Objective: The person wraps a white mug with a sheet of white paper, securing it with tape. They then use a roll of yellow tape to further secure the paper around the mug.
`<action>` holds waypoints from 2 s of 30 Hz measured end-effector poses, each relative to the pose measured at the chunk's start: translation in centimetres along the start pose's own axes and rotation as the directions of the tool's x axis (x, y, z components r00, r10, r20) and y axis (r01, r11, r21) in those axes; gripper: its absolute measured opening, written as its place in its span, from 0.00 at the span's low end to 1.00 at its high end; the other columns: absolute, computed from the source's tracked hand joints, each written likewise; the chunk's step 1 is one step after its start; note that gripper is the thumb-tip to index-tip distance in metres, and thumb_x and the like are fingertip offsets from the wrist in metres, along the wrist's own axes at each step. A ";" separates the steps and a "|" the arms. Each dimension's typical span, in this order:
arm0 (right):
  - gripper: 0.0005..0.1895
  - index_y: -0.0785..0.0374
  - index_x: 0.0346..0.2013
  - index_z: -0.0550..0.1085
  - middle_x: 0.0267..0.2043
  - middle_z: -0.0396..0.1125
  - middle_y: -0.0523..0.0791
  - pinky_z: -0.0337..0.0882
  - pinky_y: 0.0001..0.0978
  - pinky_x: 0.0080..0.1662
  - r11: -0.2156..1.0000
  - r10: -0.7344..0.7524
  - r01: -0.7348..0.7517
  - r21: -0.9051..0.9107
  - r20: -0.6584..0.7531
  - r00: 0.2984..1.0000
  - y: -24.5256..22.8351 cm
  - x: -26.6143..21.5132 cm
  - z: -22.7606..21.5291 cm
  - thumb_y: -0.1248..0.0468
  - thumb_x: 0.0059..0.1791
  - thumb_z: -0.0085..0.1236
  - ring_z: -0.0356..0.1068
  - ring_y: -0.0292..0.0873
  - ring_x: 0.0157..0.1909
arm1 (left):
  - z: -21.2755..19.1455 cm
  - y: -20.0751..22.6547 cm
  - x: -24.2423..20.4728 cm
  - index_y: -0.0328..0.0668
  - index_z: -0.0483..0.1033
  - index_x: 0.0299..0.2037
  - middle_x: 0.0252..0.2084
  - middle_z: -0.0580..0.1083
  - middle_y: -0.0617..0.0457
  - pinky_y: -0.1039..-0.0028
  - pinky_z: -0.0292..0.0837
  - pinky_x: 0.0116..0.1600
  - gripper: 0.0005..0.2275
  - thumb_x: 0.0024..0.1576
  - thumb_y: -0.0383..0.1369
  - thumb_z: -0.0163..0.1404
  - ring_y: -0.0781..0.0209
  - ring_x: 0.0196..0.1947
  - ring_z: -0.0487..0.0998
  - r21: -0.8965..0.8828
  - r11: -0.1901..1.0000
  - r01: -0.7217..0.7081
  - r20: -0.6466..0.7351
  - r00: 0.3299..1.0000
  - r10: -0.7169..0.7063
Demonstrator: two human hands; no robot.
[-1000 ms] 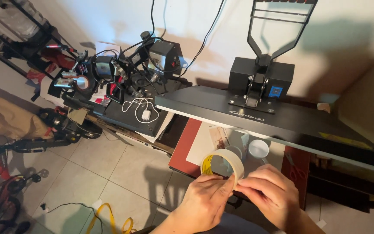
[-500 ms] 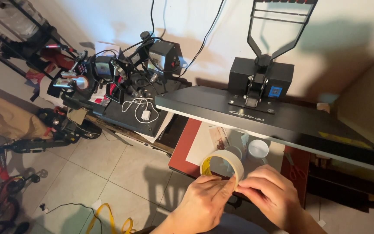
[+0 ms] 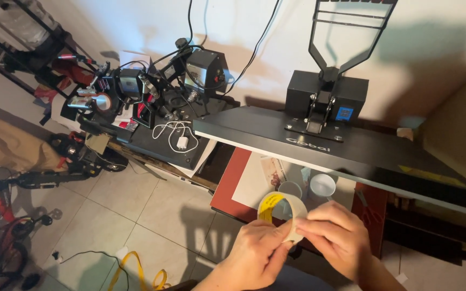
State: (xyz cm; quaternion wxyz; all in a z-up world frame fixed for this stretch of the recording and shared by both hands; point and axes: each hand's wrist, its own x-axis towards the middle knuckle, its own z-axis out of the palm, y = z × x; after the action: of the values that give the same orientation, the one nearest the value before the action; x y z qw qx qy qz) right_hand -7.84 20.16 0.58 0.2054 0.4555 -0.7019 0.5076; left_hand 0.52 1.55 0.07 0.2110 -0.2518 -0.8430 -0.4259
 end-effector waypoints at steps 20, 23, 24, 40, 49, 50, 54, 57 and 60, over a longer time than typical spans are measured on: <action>0.06 0.61 0.36 0.69 0.39 0.65 0.47 0.64 0.33 0.45 0.932 0.292 -0.304 0.196 0.086 0.953 3.0 -6.5 4.0 0.67 0.55 0.43 0.65 0.45 0.40 | 4.4 -4.9 -1.5 0.30 0.83 0.31 0.22 0.77 0.49 0.78 0.74 0.24 0.09 0.57 0.27 0.49 0.66 0.18 0.74 -0.724 0.274 0.633 0.137 0.521 -0.842; 0.05 0.64 0.36 0.70 0.42 0.67 0.48 0.67 0.27 0.45 0.749 0.609 -0.503 0.431 -0.149 0.779 6.0 -9.1 3.8 0.72 0.50 0.45 0.66 0.41 0.40 | 5.5 -9.4 -3.8 0.29 0.84 0.35 0.25 0.82 0.44 0.78 0.73 0.24 0.10 0.59 0.29 0.50 0.67 0.17 0.75 -0.733 0.228 0.641 0.152 0.481 -0.863; 0.08 0.67 0.34 0.73 0.43 0.71 0.50 0.71 0.25 0.43 0.642 0.759 -0.567 0.516 -0.325 0.564 7.6 -10.4 3.8 0.78 0.44 0.49 0.70 0.41 0.39 | 5.8 -11.2 -4.8 0.31 0.84 0.34 0.26 0.83 0.44 0.80 0.68 0.23 0.10 0.60 0.29 0.50 0.68 0.16 0.73 -0.706 0.224 0.671 0.144 0.447 -0.883; 0.08 0.64 0.39 0.79 0.37 0.76 0.47 0.72 0.28 0.43 0.351 0.928 -0.857 0.377 -0.262 0.265 8.8 -13.6 2.1 0.71 0.46 0.66 0.72 0.39 0.37 | 19.4 -37.4 -14.0 0.32 0.66 0.61 0.45 0.76 0.39 0.62 0.76 0.46 0.30 0.48 0.37 0.57 0.43 0.45 0.77 0.861 0.416 0.292 -0.020 0.838 -0.545; 0.14 0.63 0.46 0.76 0.47 0.75 0.50 0.77 0.39 0.51 0.145 0.966 -0.882 0.448 -0.255 0.030 10.2 -18.6 2.0 0.77 0.47 0.60 0.74 0.47 0.49 | 21.8 -28.0 -6.2 0.42 0.69 0.60 0.60 0.71 0.39 0.51 0.57 0.66 0.23 0.64 0.50 0.41 0.40 0.62 0.67 0.467 0.806 0.364 0.419 0.712 -0.564; 0.14 0.63 0.48 0.77 0.48 0.72 0.49 0.76 0.37 0.50 0.147 0.961 -0.878 0.455 -0.278 0.017 10.4 -19.0 2.1 0.75 0.47 0.61 0.72 0.46 0.48 | 23.0 -28.7 -6.7 0.37 0.67 0.62 0.60 0.71 0.34 0.51 0.54 0.69 0.27 0.62 0.51 0.44 0.37 0.64 0.65 0.529 0.780 0.335 0.414 0.700 -0.581; 0.17 0.59 0.54 0.76 0.54 0.73 0.47 0.74 0.40 0.53 -0.005 0.966 -0.923 0.384 -0.238 -0.104 8.7 -16.5 1.5 0.67 0.50 0.59 0.73 0.46 0.53 | 26.4 -32.1 -8.2 0.38 0.82 0.39 0.41 0.79 0.41 0.62 0.73 0.54 0.06 0.53 0.28 0.59 0.44 0.47 0.77 0.665 0.724 0.184 0.401 0.729 -0.554; 0.24 0.55 0.62 0.73 0.54 0.73 0.48 0.75 0.40 0.52 -0.040 0.985 -0.944 0.327 -0.144 -0.091 8.2 -15.9 0.9 0.66 0.50 0.57 0.73 0.47 0.50 | 24.0 -30.5 -6.4 0.51 0.76 0.49 0.40 0.80 0.53 0.61 0.56 0.71 0.14 0.53 0.33 0.57 0.54 0.44 0.80 0.733 0.678 0.058 0.539 0.558 -0.631; 0.29 0.55 0.68 0.68 0.49 0.78 0.51 0.76 0.39 0.56 -0.036 0.990 -0.941 0.335 -0.118 -0.080 6.8 -15.0 0.2 0.66 0.50 0.57 0.78 0.48 0.52 | 19.0 -26.7 -7.0 0.41 0.74 0.28 0.28 0.73 0.48 0.60 0.74 0.30 0.06 0.57 0.27 0.47 0.47 0.30 0.75 0.576 0.753 0.320 0.422 0.672 -0.609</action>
State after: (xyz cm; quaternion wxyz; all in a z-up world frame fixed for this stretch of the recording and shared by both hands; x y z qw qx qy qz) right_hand -6.10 26.92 -14.36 -0.1425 -0.2643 -0.7283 0.6159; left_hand -12.84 1.86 -30.69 -0.1264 -0.0831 -0.9759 -0.1570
